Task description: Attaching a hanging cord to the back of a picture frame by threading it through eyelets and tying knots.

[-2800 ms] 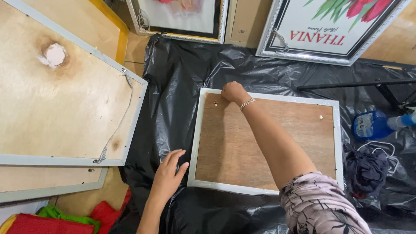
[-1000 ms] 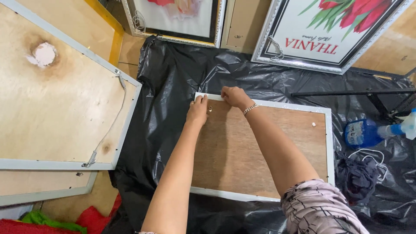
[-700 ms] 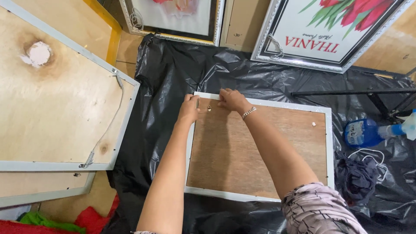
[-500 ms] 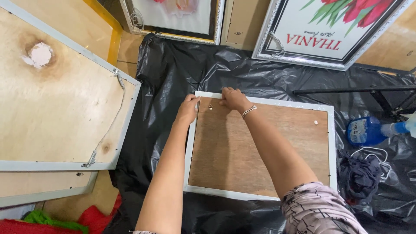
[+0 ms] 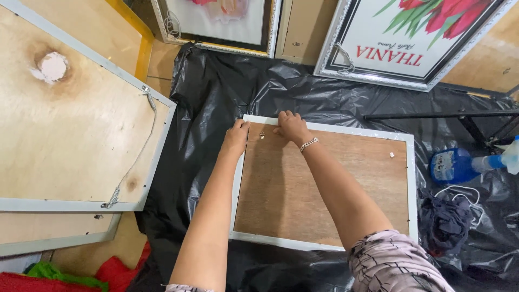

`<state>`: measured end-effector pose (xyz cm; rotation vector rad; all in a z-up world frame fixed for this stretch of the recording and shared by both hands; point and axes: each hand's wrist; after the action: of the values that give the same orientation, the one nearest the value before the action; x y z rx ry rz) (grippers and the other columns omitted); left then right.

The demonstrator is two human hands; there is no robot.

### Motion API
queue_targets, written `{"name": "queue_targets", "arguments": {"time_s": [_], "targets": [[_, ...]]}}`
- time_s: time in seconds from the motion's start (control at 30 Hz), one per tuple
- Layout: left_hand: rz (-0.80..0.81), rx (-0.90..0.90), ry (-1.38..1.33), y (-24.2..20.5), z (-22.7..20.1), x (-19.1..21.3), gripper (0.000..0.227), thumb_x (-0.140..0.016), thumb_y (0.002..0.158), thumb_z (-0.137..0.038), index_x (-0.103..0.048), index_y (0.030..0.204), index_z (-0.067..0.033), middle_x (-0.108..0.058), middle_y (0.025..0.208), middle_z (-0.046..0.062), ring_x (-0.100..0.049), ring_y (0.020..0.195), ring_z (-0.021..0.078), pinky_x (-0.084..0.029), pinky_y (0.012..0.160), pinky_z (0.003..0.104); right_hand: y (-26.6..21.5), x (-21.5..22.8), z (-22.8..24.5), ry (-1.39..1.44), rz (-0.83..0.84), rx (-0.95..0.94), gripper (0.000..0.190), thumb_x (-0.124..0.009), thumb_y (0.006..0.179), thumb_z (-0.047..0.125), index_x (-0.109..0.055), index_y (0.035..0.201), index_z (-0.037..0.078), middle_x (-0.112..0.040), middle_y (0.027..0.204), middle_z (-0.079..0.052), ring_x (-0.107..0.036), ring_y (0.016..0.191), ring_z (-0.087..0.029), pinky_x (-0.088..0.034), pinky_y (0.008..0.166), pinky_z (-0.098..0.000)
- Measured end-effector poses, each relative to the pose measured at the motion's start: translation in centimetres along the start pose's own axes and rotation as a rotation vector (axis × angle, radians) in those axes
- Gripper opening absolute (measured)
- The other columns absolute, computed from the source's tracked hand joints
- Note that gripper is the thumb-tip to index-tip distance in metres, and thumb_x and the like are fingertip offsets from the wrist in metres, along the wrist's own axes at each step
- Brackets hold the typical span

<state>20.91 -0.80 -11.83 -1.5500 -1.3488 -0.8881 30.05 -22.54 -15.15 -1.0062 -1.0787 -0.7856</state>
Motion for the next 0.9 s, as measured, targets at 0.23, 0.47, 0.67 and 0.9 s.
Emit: {"name": "queue_targets", "arguments": {"time_s": [0.23, 0.47, 0.67, 0.9], "targets": [[0.069, 0.006, 0.057, 1.3, 1.0, -1.2, 0.074, -0.082, 0.077, 0.002, -0.056, 0.145, -0.0130, -0.050, 0.144, 0.005, -0.068, 0.109, 0.0423, -0.060, 0.100, 0.045, -1.6, 0.6, 2.2, -0.047, -0.085, -0.072, 0.043, -0.068, 0.094, 0.046, -0.048, 0.113, 0.013, -0.053, 0.120, -0.010, -0.055, 0.120, -0.036, -0.051, 0.096, -0.0601], [0.126, 0.050, 0.028, 0.0, -0.8, 0.6, 0.091, -0.093, 0.069, -0.017, -0.050, 0.148, -0.0109, -0.047, 0.146, 0.007, -0.064, 0.114, 0.0483, -0.062, 0.096, 0.051, -5.0, 3.7, 3.6, -0.232, -0.338, -0.111, 0.029, -0.059, 0.097, 0.042, -0.048, 0.110, 0.019, -0.048, 0.114, -0.005, -0.046, 0.114, -0.027, -0.043, 0.090, -0.0509], [-0.023, 0.061, 0.170, -2.3, -3.5, 0.6, 0.076, -0.080, 0.083, -0.003, -0.046, 0.151, -0.0027, -0.046, 0.151, 0.015, -0.057, 0.123, 0.0474, -0.064, 0.090, 0.051, -7.0, 1.4, 1.7, -0.233, -0.395, 0.016, 0.041, -0.068, 0.091, 0.047, -0.054, 0.113, 0.015, -0.050, 0.114, -0.005, -0.051, 0.112, -0.026, -0.045, 0.088, -0.0390], [-0.396, 0.116, 0.375, -6.7, -6.6, -0.6, 0.046, -0.054, 0.101, -0.012, -0.055, 0.147, -0.0171, -0.048, 0.156, 0.007, -0.058, 0.121, 0.0335, -0.056, 0.094, 0.049, -21.1, 4.0, -7.5, -0.453, -0.421, 0.133, 0.021, -0.064, 0.092, 0.030, -0.073, 0.105, 0.017, -0.058, 0.125, -0.007, -0.052, 0.129, -0.036, -0.042, 0.100, -0.0494]]}}
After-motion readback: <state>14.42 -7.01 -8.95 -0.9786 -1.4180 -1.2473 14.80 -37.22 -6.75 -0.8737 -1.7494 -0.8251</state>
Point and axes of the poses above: each hand's wrist, its own y-axis towards the middle knuckle, its own x-axis out of the back of the hand, z = x × y
